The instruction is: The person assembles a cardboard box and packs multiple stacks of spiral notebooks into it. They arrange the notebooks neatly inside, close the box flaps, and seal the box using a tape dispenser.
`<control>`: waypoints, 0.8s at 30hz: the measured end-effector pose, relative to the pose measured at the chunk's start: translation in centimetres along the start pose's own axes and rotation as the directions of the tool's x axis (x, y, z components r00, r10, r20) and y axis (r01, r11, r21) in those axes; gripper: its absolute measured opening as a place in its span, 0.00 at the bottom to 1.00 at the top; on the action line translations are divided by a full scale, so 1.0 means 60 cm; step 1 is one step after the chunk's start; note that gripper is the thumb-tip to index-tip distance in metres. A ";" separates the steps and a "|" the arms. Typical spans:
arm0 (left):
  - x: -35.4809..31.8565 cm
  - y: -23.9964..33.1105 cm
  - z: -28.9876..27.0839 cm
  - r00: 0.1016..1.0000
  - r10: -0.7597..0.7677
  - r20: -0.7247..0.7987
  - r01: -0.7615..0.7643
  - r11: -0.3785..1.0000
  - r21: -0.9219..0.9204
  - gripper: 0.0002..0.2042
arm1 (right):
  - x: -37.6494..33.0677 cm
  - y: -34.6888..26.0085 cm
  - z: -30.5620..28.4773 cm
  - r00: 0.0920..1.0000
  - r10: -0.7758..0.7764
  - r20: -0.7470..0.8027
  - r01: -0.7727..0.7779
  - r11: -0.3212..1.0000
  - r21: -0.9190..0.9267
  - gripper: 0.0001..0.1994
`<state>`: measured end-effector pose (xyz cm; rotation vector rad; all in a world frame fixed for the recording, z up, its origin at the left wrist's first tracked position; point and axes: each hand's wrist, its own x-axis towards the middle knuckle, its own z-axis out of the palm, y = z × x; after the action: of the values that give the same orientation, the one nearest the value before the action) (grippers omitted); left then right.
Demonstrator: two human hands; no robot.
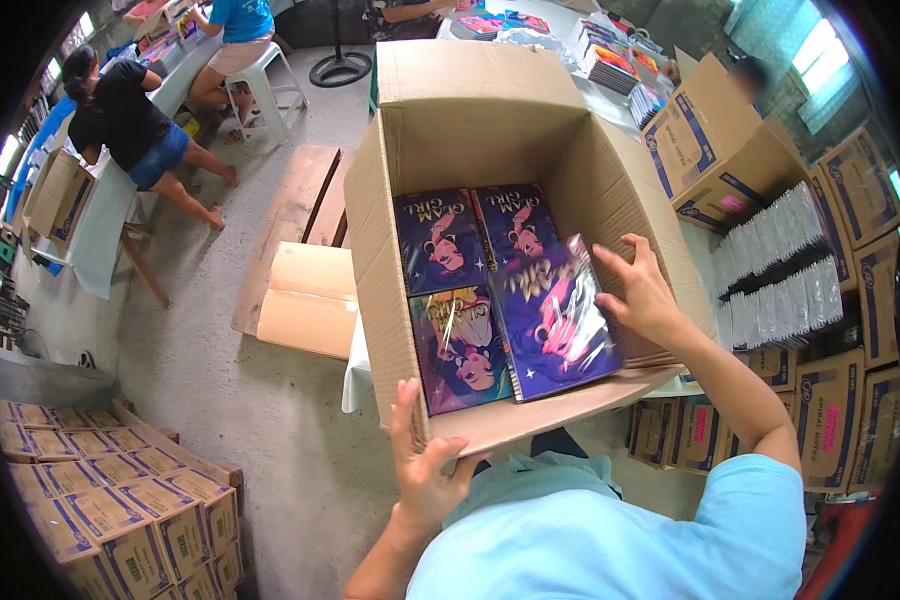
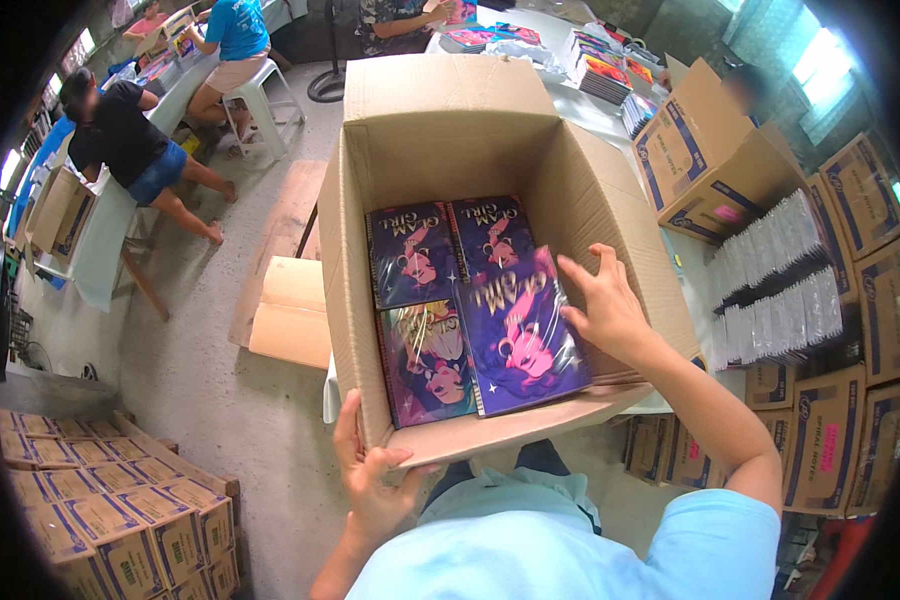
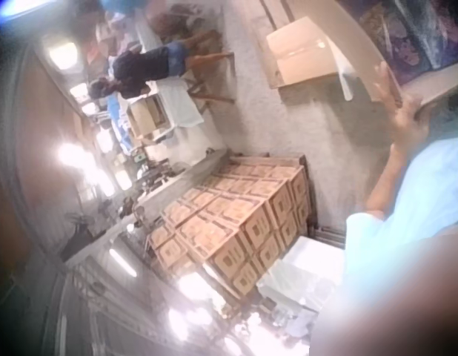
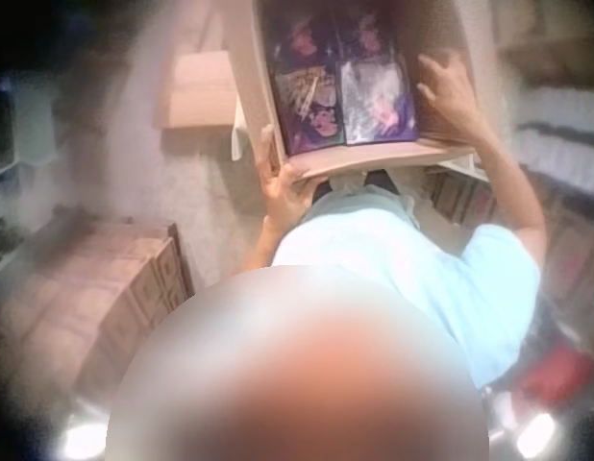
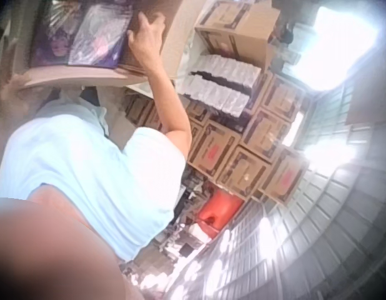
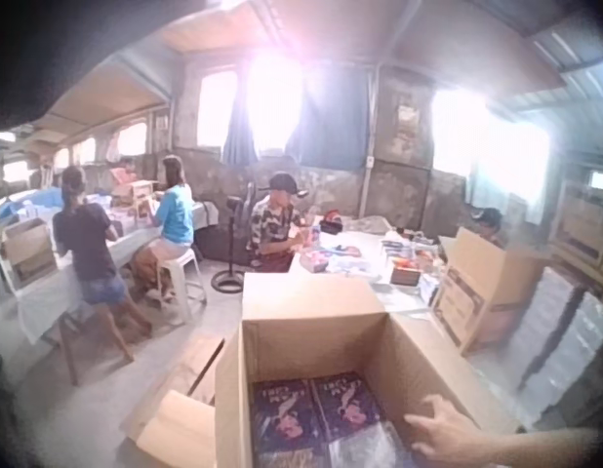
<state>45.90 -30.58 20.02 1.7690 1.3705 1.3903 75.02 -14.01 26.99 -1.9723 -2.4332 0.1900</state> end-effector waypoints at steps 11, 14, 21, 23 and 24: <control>0.003 0.002 -0.003 1.000 -0.023 0.007 0.022 0.999 0.044 0.18 | 0.088 -0.096 0.086 0.696 -0.718 -0.012 0.707 0.683 0.183 0.23; 0.001 0.005 -0.005 0.999 -0.030 0.028 0.029 0.998 0.050 0.19 | 0.170 0.007 0.205 0.974 0.010 0.227 -0.057 0.978 0.202 0.29; -0.003 0.001 -0.003 0.999 -0.045 0.011 0.045 0.999 0.029 0.19 | 0.144 0.063 0.288 0.817 0.355 0.454 -0.455 0.880 0.132 0.49; 0.003 0.001 -0.007 0.999 -0.030 0.020 0.029 0.998 0.048 0.19 | 0.147 0.036 0.243 0.899 0.148 0.411 -0.227 0.962 0.149 0.48; 0.003 -0.001 -0.009 0.999 -0.023 0.027 0.021 0.998 0.055 0.19 | 0.146 0.017 0.219 0.943 -0.059 0.328 0.016 0.991 0.132 0.47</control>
<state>45.40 -30.49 20.25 1.7957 1.4222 1.3237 73.15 -6.44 13.17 -1.9739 -2.5672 0.7136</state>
